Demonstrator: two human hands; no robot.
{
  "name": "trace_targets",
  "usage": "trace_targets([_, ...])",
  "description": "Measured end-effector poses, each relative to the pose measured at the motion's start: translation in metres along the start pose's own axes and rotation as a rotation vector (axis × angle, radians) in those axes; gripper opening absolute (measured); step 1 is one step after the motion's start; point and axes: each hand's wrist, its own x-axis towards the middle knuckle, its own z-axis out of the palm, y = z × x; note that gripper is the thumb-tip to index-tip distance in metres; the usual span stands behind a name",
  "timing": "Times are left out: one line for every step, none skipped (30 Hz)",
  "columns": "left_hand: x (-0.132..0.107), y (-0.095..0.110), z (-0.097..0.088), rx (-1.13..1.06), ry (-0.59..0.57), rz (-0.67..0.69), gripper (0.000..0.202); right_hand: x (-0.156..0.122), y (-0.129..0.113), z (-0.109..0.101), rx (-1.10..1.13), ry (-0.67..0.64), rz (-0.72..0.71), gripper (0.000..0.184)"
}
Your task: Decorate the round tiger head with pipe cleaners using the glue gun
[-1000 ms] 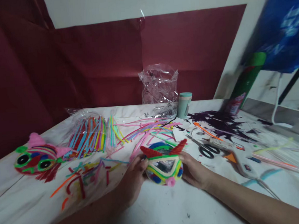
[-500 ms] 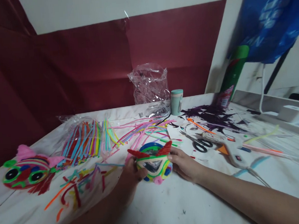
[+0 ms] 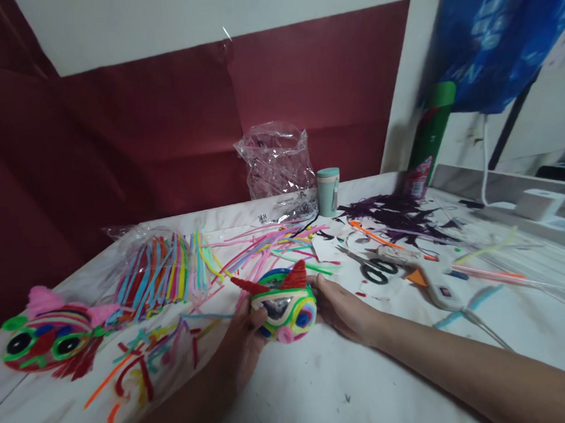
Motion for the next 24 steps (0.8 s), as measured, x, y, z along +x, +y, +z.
trace_targets([0.000,0.001,0.001,-0.014,-0.007,-0.003,0.050,0.000,-0.001,0.001,-0.014,0.013,0.009,0.053])
trace_targets([0.001,0.002,0.001,-0.026,-0.009,-0.005,0.052,0.000,-0.002,0.001,-0.033,0.023,0.015,0.053])
trace_targets([0.001,0.003,0.001,-0.034,-0.008,-0.003,0.053,-0.001,-0.003,0.001,-0.060,0.039,0.010,0.054])
trace_targets([0.001,0.003,0.002,-0.036,-0.004,0.000,0.053,0.000,-0.003,0.001,-0.105,0.058,-0.014,0.054])
trace_targets([0.001,0.002,0.002,-0.032,0.004,0.006,0.053,0.000,-0.004,0.001,-0.172,0.077,-0.053,0.056])
trace_targets([0.001,0.001,0.002,-0.020,0.015,0.013,0.052,0.000,-0.005,0.001,-0.250,0.094,-0.104,0.059])
trace_targets([0.000,0.000,0.002,0.000,0.031,0.020,0.052,0.000,-0.005,0.001,-0.332,0.103,-0.154,0.063])
trace_targets([0.000,-0.002,0.001,0.029,0.055,0.029,0.052,0.000,-0.005,0.002,-0.404,0.103,-0.195,0.069])
trace_targets([0.001,-0.003,0.000,0.067,0.082,0.041,0.054,0.000,-0.005,0.002,-0.455,0.092,-0.219,0.074])
trace_targets([0.001,-0.005,-0.002,0.107,0.108,0.056,0.058,0.001,-0.005,0.003,-0.481,0.076,-0.227,0.078])
trace_targets([0.002,-0.007,-0.005,0.145,0.129,0.073,0.063,0.001,-0.005,0.003,-0.486,0.063,-0.226,0.079])
trace_targets([0.004,-0.009,-0.008,0.176,0.146,0.097,0.069,0.001,-0.005,0.003,-0.482,0.059,-0.225,0.077])
trace_targets([0.006,-0.011,-0.012,0.203,0.156,0.125,0.074,0.002,-0.005,0.003,-0.475,0.068,-0.222,0.073])
trace_targets([0.009,-0.012,-0.016,0.228,0.164,0.148,0.080,0.002,-0.005,0.003,-0.462,0.086,-0.216,0.068])
trace_targets([0.012,-0.014,-0.019,0.256,0.176,0.164,0.084,0.003,-0.005,0.002,-0.442,0.106,-0.206,0.062])
trace_targets([0.014,-0.015,-0.023,0.288,0.196,0.175,0.087,0.003,-0.006,0.002,-0.415,0.125,-0.191,0.056])
trace_targets([0.015,-0.016,-0.025,0.328,0.217,0.179,0.089,0.004,-0.006,0.001,-0.381,0.138,-0.175,0.051])
trace_targets([0.016,-0.017,-0.027,0.370,0.234,0.176,0.090,0.004,-0.006,0.000,-0.343,0.147,-0.160,0.048])
trace_targets([0.017,-0.018,-0.028,0.411,0.248,0.171,0.089,0.004,-0.005,0.000,-0.303,0.155,-0.147,0.047])
trace_targets([0.016,-0.018,-0.028,0.448,0.257,0.170,0.086,0.005,-0.005,-0.001,-0.266,0.166,-0.137,0.046])
trace_targets([0.016,-0.017,-0.028,0.483,0.263,0.174,0.084,0.005,-0.004,-0.001,-0.236,0.179,-0.128,0.047])
trace_targets([0.015,-0.016,-0.027,0.517,0.264,0.181,0.082,0.005,-0.003,-0.002,-0.212,0.188,-0.121,0.048])
trace_targets([0.014,-0.015,-0.026,0.551,0.267,0.189,0.080,0.006,-0.002,-0.003,-0.194,0.189,-0.115,0.049])
trace_targets([0.013,-0.013,-0.024,0.584,0.274,0.197,0.079,0.006,-0.001,-0.003,-0.184,0.182,-0.111,0.049])
